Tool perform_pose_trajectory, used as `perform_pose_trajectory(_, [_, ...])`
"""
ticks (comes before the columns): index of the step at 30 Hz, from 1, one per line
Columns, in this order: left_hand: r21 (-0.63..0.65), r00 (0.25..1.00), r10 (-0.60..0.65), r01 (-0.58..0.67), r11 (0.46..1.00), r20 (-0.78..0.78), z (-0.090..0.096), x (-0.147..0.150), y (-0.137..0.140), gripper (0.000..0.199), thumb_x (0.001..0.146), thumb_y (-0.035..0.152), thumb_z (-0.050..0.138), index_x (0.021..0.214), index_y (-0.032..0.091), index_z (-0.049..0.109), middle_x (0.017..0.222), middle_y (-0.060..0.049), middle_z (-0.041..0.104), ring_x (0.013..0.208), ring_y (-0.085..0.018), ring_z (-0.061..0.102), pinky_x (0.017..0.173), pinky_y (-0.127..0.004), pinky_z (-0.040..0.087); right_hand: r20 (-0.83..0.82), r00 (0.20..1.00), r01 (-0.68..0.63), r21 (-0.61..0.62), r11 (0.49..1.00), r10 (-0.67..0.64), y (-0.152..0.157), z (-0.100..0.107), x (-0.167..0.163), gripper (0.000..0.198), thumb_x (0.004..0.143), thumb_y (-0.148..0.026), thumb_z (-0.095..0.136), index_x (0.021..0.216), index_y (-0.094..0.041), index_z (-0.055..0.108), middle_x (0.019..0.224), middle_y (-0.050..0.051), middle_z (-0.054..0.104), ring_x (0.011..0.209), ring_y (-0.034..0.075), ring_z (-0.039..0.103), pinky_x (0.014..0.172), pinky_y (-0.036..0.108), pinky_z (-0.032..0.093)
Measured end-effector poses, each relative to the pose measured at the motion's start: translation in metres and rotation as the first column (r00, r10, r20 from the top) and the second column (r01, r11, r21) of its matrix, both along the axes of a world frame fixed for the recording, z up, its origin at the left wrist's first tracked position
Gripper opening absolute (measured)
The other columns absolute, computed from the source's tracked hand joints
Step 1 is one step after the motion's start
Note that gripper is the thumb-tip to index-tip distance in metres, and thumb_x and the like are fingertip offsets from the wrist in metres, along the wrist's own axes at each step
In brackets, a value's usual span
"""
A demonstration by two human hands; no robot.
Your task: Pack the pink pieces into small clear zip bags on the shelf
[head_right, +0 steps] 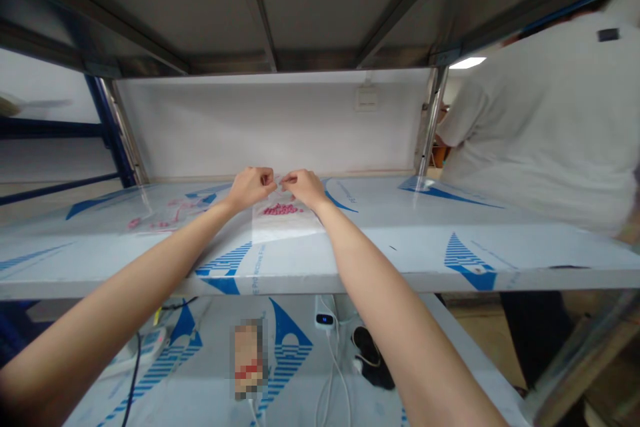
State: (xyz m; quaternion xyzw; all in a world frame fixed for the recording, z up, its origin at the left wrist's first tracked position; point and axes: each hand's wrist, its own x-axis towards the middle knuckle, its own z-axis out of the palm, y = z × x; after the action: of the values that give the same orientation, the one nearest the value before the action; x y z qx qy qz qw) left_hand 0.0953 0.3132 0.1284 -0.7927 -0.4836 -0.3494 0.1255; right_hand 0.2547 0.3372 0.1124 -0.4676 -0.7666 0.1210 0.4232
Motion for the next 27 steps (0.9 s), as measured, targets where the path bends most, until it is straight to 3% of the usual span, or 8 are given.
perform_pose_trajectory(5, [-0.008,0.999,-0.038,0.038,0.999,-0.027,-0.002,0.0,0.002,0.026,0.077,0.037,0.051,0.063,0.017,0.055,0.061,-0.003,0.056,0.059,-0.014,0.049,0.057,-0.024,0.028,-0.137,0.976,-0.176,-0.055,0.983,0.167,0.01,-0.005,-0.002,0.023,0.079,-0.016,0.059,0.1,-0.014,0.067,0.088,0.005,0.07,0.05,0.008,0.061,0.057,0.019,0.047])
perform_pose_trajectory(9, [-0.037,0.998,-0.061,0.06,0.998,-0.017,-0.001,0.0,0.0,0.024,0.079,0.038,0.05,0.068,0.017,0.058,0.064,-0.003,0.058,0.063,-0.015,0.051,0.059,-0.025,0.03,-0.152,0.969,-0.201,-0.031,0.979,0.194,0.012,-0.004,-0.001,0.017,0.079,-0.014,0.058,0.09,-0.012,0.07,0.083,0.006,0.07,0.05,0.008,0.061,0.054,0.018,0.045])
perform_pose_trajectory(15, [-0.036,0.986,0.02,-0.014,0.999,0.165,-0.003,-0.012,0.019,0.028,0.086,0.036,0.041,0.095,0.016,0.059,0.088,-0.008,0.064,0.083,-0.019,0.057,0.073,-0.027,0.039,-0.28,0.939,-0.215,-0.023,0.976,0.2,0.009,0.0,-0.002,0.015,0.079,-0.014,0.056,0.086,-0.012,0.068,0.091,0.007,0.069,0.051,0.006,0.058,0.051,0.017,0.044])
perform_pose_trajectory(17, [-0.155,0.954,0.05,-0.004,0.988,0.294,-0.005,-0.017,0.03,0.03,0.088,0.035,0.039,0.103,0.014,0.056,0.103,-0.011,0.063,0.094,-0.02,0.056,0.078,-0.028,0.041,-0.313,0.927,-0.232,-0.041,0.972,0.208,0.006,0.001,-0.003,0.015,0.08,-0.017,0.056,0.089,-0.012,0.067,0.091,0.007,0.069,0.053,0.006,0.059,0.048,0.015,0.042])
perform_pose_trajectory(19, [-0.335,0.909,0.087,0.06,0.94,0.408,-0.009,-0.023,0.039,0.037,0.091,0.039,0.033,0.108,0.013,0.055,0.112,-0.013,0.06,0.097,-0.02,0.057,0.078,-0.029,0.043,-0.322,0.921,-0.252,-0.056,0.966,0.222,0.003,0.002,-0.003,0.016,0.08,-0.018,0.056,0.091,-0.013,0.066,0.089,0.006,0.068,0.056,0.007,0.059,0.046,0.014,0.038])
perform_pose_trajectory(22, [-0.533,0.852,0.087,0.24,0.811,0.517,-0.014,-0.029,0.045,0.05,0.092,0.047,0.023,0.105,0.014,0.058,0.112,-0.013,0.062,0.091,-0.019,0.06,0.073,-0.029,0.047,-0.336,0.905,-0.296,-0.056,0.954,0.261,0.0,0.002,-0.004,0.017,0.08,-0.019,0.056,0.092,-0.013,0.065,0.087,0.006,0.067,0.061,0.008,0.059,0.047,0.015,0.037])
perform_pose_trajectory(25, [-0.559,0.787,0.01,0.428,0.71,0.616,-0.016,-0.033,0.045,0.048,0.091,0.048,0.029,0.1,0.016,0.063,0.108,-0.01,0.064,0.088,-0.016,0.062,0.075,-0.026,0.047,-0.358,0.89,-0.324,-0.065,0.944,0.282,0.0,0.003,-0.003,0.016,0.08,-0.018,0.055,0.091,-0.013,0.064,0.088,0.006,0.067,0.063,0.008,0.059,0.048,0.015,0.036])
perform_pose_trajectory(27, [-0.527,0.757,-0.042,0.492,0.694,0.652,-0.014,-0.035,0.044,0.04,0.09,0.043,0.036,0.104,0.016,0.062,0.107,-0.009,0.065,0.089,-0.015,0.062,0.079,-0.024,0.046,-0.365,0.889,-0.327,-0.08,0.942,0.278,0.0,0.003,-0.002,0.016,0.08,-0.019,0.054,0.092,-0.014,0.063,0.09,0.005,0.066,0.064,0.008,0.059,0.048,0.015,0.036])
